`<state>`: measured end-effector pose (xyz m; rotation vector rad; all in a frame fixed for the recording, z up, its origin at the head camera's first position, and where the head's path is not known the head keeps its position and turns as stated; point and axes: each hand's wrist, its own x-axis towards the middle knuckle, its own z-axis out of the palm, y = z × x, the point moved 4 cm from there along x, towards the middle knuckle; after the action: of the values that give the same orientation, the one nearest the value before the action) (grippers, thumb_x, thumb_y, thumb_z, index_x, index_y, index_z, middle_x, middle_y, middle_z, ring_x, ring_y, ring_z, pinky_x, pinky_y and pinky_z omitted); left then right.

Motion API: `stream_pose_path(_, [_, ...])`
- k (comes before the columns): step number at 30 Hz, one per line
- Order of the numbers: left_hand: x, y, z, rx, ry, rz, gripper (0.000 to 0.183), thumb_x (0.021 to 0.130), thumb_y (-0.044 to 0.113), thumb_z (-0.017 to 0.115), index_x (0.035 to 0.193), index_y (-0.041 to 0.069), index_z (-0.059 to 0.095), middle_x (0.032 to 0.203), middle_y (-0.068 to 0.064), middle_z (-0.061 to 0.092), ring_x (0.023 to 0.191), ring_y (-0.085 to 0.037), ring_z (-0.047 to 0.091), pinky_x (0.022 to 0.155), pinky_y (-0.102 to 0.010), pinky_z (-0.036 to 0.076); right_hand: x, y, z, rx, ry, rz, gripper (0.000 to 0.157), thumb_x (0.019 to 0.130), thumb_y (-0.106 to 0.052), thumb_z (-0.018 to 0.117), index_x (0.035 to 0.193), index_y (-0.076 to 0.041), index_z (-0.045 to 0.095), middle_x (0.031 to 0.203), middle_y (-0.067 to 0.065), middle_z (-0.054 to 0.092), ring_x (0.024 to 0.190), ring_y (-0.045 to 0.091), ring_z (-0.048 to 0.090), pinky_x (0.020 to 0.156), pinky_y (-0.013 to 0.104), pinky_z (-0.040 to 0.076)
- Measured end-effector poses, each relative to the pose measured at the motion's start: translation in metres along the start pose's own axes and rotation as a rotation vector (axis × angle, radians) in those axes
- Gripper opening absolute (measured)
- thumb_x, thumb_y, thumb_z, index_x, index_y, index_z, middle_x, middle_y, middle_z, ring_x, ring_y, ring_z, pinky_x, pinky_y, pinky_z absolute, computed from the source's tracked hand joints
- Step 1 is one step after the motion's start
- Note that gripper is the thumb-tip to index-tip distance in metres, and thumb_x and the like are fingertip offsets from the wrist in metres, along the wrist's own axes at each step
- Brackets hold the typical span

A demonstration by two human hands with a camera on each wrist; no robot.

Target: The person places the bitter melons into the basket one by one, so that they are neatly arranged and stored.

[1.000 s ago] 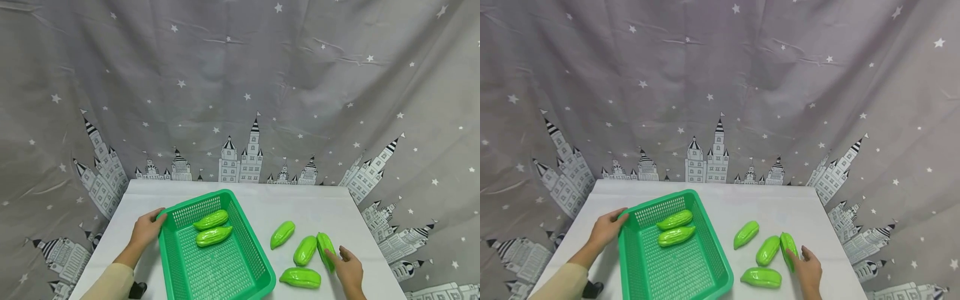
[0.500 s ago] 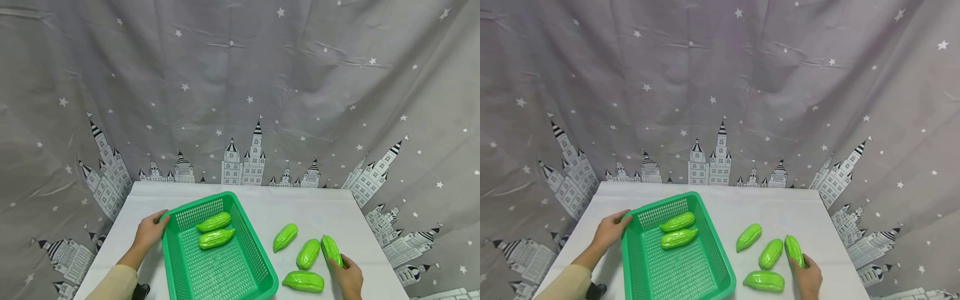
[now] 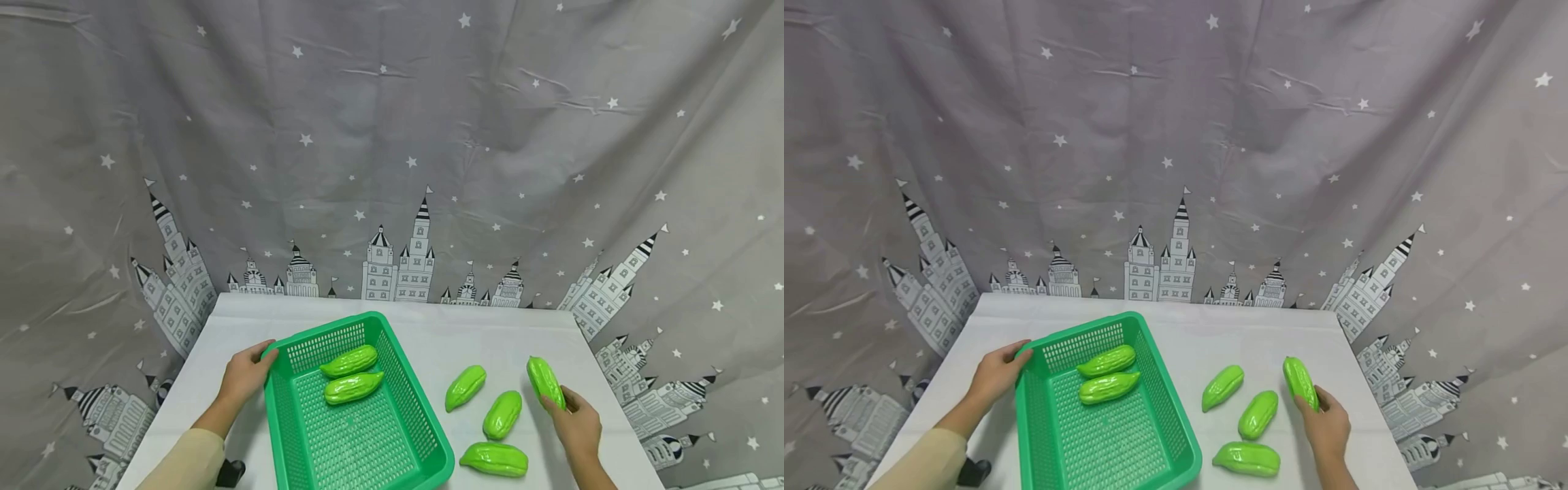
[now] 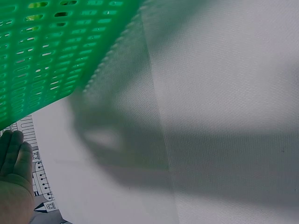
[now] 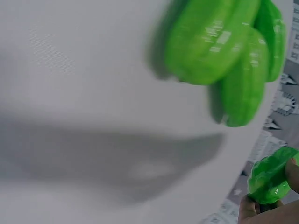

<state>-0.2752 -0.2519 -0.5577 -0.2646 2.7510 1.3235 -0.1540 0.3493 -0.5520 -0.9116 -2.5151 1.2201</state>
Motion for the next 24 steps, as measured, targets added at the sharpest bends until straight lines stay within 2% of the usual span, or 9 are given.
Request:
stream_pose_path(5, [-0.002, 0.001, -0.002, 0.004, 0.005, -0.001, 0.056, 0.106, 0.037, 0.051, 0.147, 0.000, 0.048, 0.147, -0.027, 0.046, 0.137, -0.050, 0.039, 0.112, -0.065, 0.030, 0.004, -0.042, 0.001, 0.025, -0.075, -0.118, 0.064, 0.094, -0.027, 0.074, 0.140, 0.010, 0.049, 0.140, 0.034, 0.049, 0.131, 0.050, 0.046, 0.105, 0.058, 0.044])
stream_pose_path(11, [-0.003, 0.002, -0.001, 0.002, 0.010, 0.012, 0.055, 0.106, 0.036, 0.052, 0.146, -0.001, 0.049, 0.145, -0.028, 0.048, 0.136, -0.051, 0.040, 0.111, -0.065, 0.031, -0.001, -0.089, 0.012, 0.088, -0.157, -0.206, 0.062, 0.095, -0.026, 0.073, 0.141, 0.007, 0.050, 0.143, 0.031, 0.049, 0.134, 0.046, 0.044, 0.109, 0.055, 0.042])
stream_pose_path(17, [-0.003, 0.002, -0.002, -0.003, 0.012, 0.005, 0.054, 0.106, 0.035, 0.052, 0.147, 0.000, 0.049, 0.146, -0.027, 0.048, 0.136, -0.051, 0.040, 0.111, -0.066, 0.031, -0.005, -0.126, 0.032, 0.125, -0.198, -0.291, 0.057, 0.093, -0.022, 0.077, 0.138, 0.005, 0.056, 0.139, 0.028, 0.055, 0.132, 0.042, 0.050, 0.108, 0.047, 0.045])
stream_pose_path(24, [-0.002, 0.001, -0.002, -0.005, 0.011, 0.008, 0.055, 0.106, 0.036, 0.053, 0.146, 0.000, 0.049, 0.146, -0.027, 0.047, 0.136, -0.050, 0.040, 0.112, -0.065, 0.030, -0.021, -0.159, 0.060, 0.126, -0.292, -0.409, 0.055, 0.089, -0.020, 0.080, 0.134, 0.004, 0.060, 0.135, 0.024, 0.060, 0.128, 0.038, 0.055, 0.104, 0.041, 0.049])
